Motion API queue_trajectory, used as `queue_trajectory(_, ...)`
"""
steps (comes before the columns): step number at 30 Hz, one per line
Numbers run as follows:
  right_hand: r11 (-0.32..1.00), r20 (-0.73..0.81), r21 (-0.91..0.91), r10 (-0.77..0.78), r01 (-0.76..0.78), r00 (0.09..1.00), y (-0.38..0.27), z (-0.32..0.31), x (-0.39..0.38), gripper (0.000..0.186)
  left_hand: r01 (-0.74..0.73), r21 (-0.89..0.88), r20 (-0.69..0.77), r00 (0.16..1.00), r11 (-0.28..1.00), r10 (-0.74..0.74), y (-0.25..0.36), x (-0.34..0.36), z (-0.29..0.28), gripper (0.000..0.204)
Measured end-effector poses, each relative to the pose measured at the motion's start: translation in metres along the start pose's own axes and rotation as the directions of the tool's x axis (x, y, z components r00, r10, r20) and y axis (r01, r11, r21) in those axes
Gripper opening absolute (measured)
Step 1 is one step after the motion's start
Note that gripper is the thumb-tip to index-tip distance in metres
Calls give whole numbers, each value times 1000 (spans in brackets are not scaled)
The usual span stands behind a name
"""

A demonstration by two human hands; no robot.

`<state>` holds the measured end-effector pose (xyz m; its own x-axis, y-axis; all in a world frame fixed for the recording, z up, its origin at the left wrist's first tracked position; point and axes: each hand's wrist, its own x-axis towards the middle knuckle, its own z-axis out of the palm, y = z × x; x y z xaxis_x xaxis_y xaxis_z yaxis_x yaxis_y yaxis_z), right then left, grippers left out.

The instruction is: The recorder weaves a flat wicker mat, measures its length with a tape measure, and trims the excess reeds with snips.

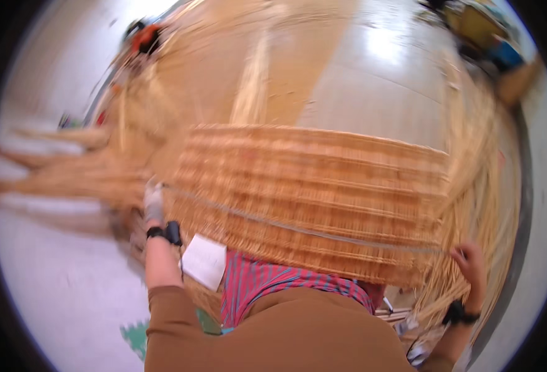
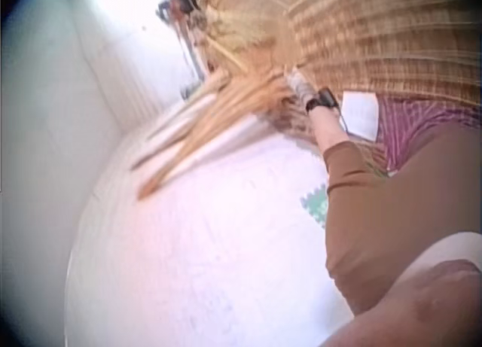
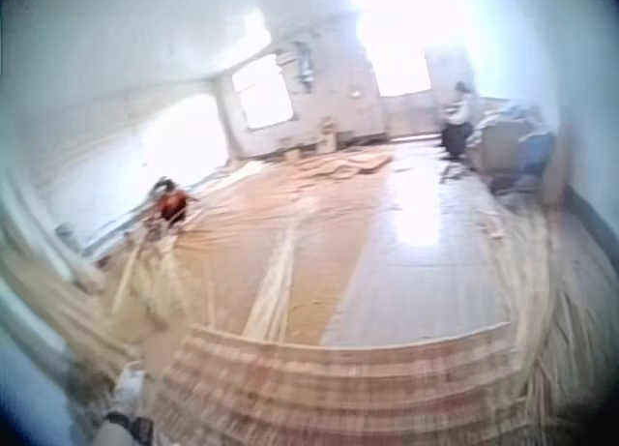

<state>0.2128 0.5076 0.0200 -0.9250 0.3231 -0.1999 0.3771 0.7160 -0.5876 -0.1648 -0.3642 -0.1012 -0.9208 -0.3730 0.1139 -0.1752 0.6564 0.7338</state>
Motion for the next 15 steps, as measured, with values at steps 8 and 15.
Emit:
queue_trajectory(8,995,201,103,-33,12,979,-27,25,5,20,207,52,-101,974,977,-201,-56,-92,-91,37)
queue_trajectory(15,983,50,-167,-68,75,996,-20,16,-13,20,156,266,-70,987,951,-143,-61,-91,-49,33)
